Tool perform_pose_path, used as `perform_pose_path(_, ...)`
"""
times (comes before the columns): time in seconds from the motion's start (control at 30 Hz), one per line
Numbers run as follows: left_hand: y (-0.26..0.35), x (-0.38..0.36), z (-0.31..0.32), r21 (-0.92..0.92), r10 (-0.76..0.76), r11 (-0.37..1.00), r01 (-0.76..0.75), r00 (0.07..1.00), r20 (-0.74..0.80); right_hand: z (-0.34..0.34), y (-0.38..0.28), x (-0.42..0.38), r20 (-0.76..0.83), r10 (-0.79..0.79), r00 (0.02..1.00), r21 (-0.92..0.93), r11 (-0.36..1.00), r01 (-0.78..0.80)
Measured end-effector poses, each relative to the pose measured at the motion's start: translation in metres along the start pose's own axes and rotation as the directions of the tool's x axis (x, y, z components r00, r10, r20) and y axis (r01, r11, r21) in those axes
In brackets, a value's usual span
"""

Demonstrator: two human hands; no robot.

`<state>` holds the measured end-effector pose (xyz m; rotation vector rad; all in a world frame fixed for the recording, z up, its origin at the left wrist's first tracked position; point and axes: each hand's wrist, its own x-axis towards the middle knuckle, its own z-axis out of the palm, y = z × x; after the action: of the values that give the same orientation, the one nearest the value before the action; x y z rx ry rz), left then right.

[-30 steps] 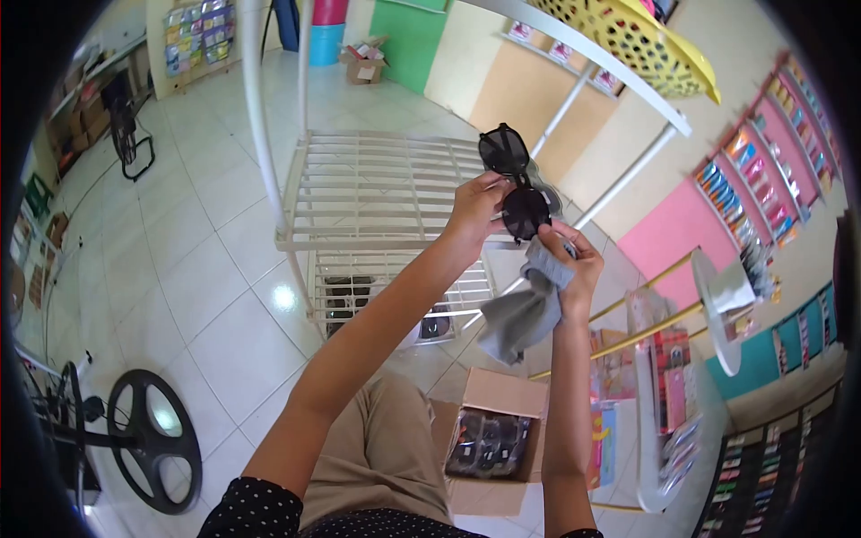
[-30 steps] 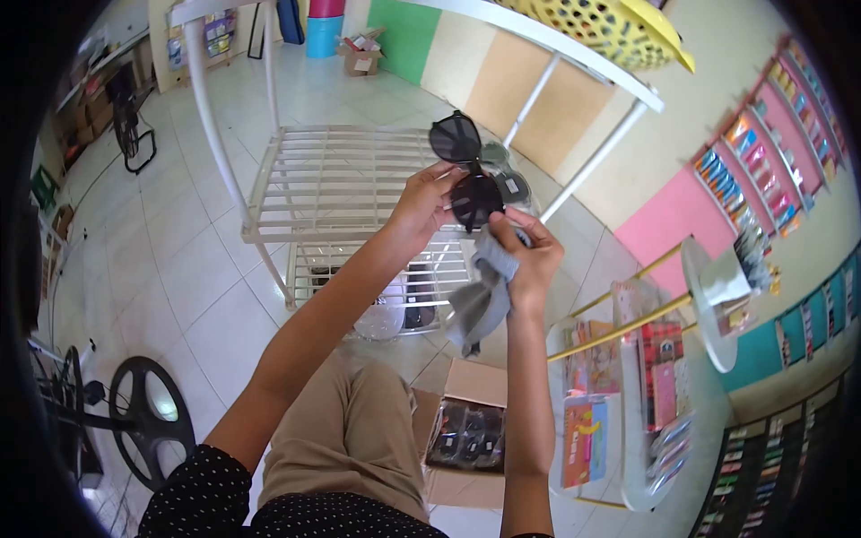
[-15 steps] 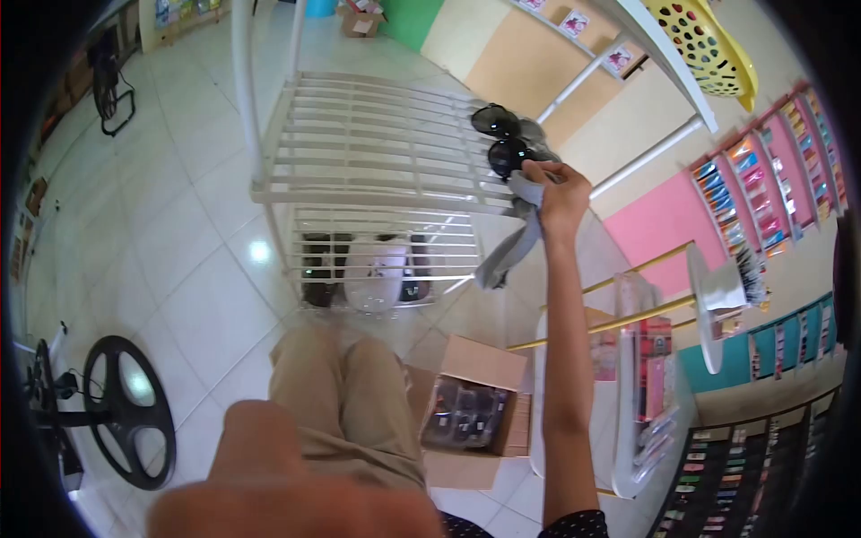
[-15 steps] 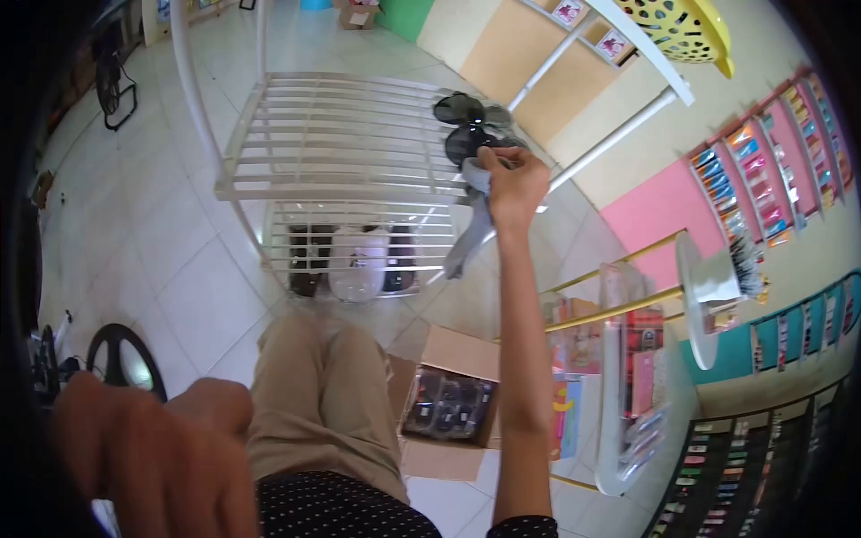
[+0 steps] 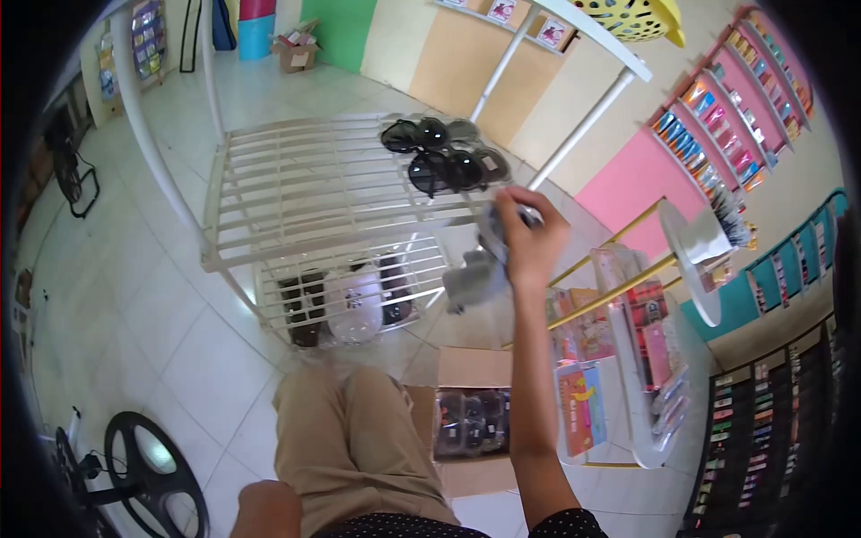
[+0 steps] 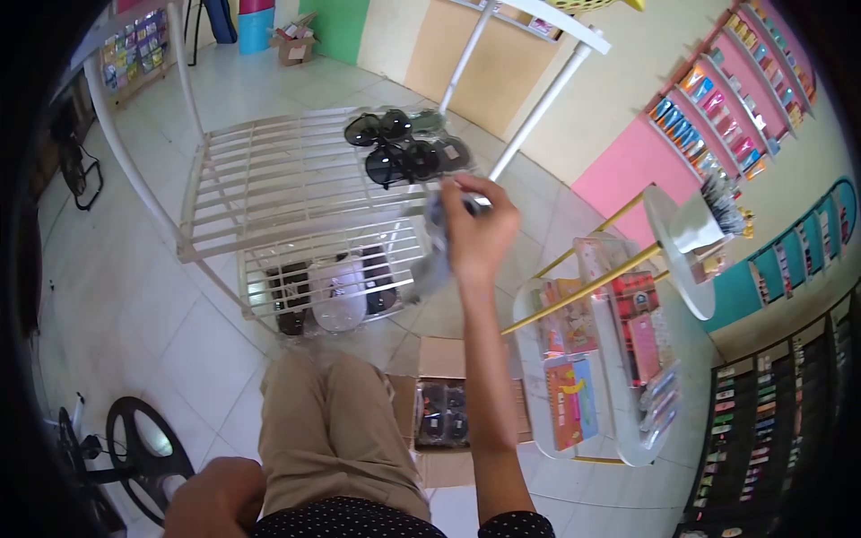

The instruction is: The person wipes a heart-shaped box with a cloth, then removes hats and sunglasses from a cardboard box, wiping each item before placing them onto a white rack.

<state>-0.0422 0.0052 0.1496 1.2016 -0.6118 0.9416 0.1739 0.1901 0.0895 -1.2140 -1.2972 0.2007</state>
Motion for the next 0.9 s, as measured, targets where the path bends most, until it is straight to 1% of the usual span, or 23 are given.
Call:
perform_pose_path(0.03, -0.004, -0.005, -0.006, 0.089, -0.105, 0.990, 0.106, 0.994, -0.013, -0.009, 0.004, -0.008, -0.003, 0.017, 1.000, 0.032, 0.999, -0.017)
perform_pose_path(0.07, -0.008, -0.011, -0.012, 0.175, -0.203, 0.963, 0.206, 0.979, -0.033, -0.016, 0.006, -0.013, -0.013, -0.045, 0.999, -0.048, 0.998, 0.045)
perform_pose_path(0.13, -0.020, -0.021, -0.023, 0.322, -0.385, 0.860, 0.395, 0.918, -0.097, -0.020, 0.003, -0.012, 0.075, 0.028, 0.997, -0.140, 0.990, -0.017)
perform_pose_path(0.17, -0.025, -0.026, -0.027, 0.383, -0.469, 0.788, 0.483, 0.873, -0.135, -0.017, 0.001, -0.009, 0.077, 0.040, 0.996, -0.133, 0.991, -0.030)
perform_pose_path(0.2, -0.030, -0.029, -0.031, 0.440, -0.544, 0.702, 0.560, 0.820, -0.176, -0.011, 0.000, -0.001, 0.165, -0.054, 0.985, -0.177, 0.981, 0.083)
perform_pose_path(0.23, -0.036, -0.025, -0.037, 0.453, -0.493, 0.645, 0.615, 0.788, -0.368, -0.004, -0.002, 0.009, 0.252, -0.144, 0.957, -0.210, 0.957, 0.200)
perform_pose_path(0.27, -0.042, -0.021, -0.044, 0.454, -0.414, 0.588, 0.670, 0.731, -0.543, 0.003, -0.008, 0.015, 0.246, -0.142, 0.959, -0.203, 0.960, 0.194)
perform_pose_path(0.3, -0.046, -0.022, -0.049, 0.456, -0.418, 0.579, 0.675, 0.727, -0.544, 0.013, -0.016, 0.019, 0.316, -0.160, 0.935, -0.336, 0.903, 0.268)
perform_pose_path(0.33, -0.050, -0.024, -0.054, 0.385, -0.391, 0.524, 0.760, 0.616, -0.684, 0.023, -0.022, 0.022, 0.387, -0.165, 0.907, -0.456, 0.821, 0.344)
perform_pose_path(0.37, -0.052, -0.027, -0.058, 0.299, -0.346, 0.474, 0.828, 0.488, -0.801, 0.032, -0.021, 0.025, 0.384, -0.165, 0.909, -0.452, 0.824, 0.341)
perform_pose_path(0.4, -0.054, -0.031, -0.060, 0.301, -0.346, 0.470, 0.830, 0.487, -0.802, 0.040, -0.020, 0.029, 0.455, -0.125, 0.882, -0.517, 0.769, 0.376)
perform_pose_path(0.43, -0.055, -0.036, -0.061, 0.274, -0.345, 0.466, 0.841, 0.458, -0.819, 0.045, -0.020, 0.030, 0.521, -0.077, 0.850, -0.573, 0.707, 0.415)
perform_pose_path(0.47, -0.055, -0.042, -0.061, 0.247, -0.343, 0.462, 0.852, 0.428, -0.836, 0.046, -0.022, 0.030, 0.522, -0.078, 0.849, -0.569, 0.710, 0.415)
perform_pose_path(0.5, -0.055, -0.046, -0.061, 0.245, -0.340, 0.461, 0.853, 0.425, -0.839, 0.046, -0.025, 0.029, 0.513, -0.040, 0.857, -0.596, 0.702, 0.389)
perform_pose_path(0.53, -0.056, -0.051, -0.061, 0.208, -0.344, 0.481, 0.852, 0.402, -0.849, 0.046, -0.027, 0.028, 0.504, -0.001, 0.864, -0.623, 0.692, 0.364)
perform_pose_path(0.57, -0.057, -0.055, -0.061, 0.169, -0.350, 0.502, 0.848, 0.378, -0.857, 0.047, -0.025, 0.028, 0.511, 0.002, 0.860, -0.621, 0.693, 0.367)
perform_pose_path(0.63, -0.062, -0.064, -0.064, 0.178, -0.327, 0.493, 0.851, 0.371, -0.869, 0.047, -0.020, 0.027, 0.459, -0.043, 0.888, -0.622, 0.698, 0.355)
perform_pose_path(0.7, -0.064, -0.067, -0.063, 0.186, -0.312, 0.479, 0.858, 0.364, -0.877, 0.047, -0.020, 0.025, 0.446, -0.043, 0.894, -0.628, 0.697, 0.346)
perform_pose_path(0.8, -0.066, -0.070, -0.063, 0.096, -0.357, 0.492, 0.865, 0.301, -0.884, 0.045, -0.025, 0.022, 0.435, -0.017, 0.900, -0.639, 0.698, 0.322)
perform_pose_path(0.87, -0.070, -0.076, -0.064, 0.130, -0.333, 0.457, 0.880, 0.305, -0.892, 0.033, -0.031, 0.017, 0.311, -0.099, 0.945, -0.595, 0.756, 0.274)
perform_pose_path(0.9, -0.073, -0.082, -0.063, 0.089, -0.379, 0.448, 0.890, 0.279, -0.883, 0.019, -0.033, 0.012, 0.241, -0.113, 0.964, -0.528, 0.818, 0.228)
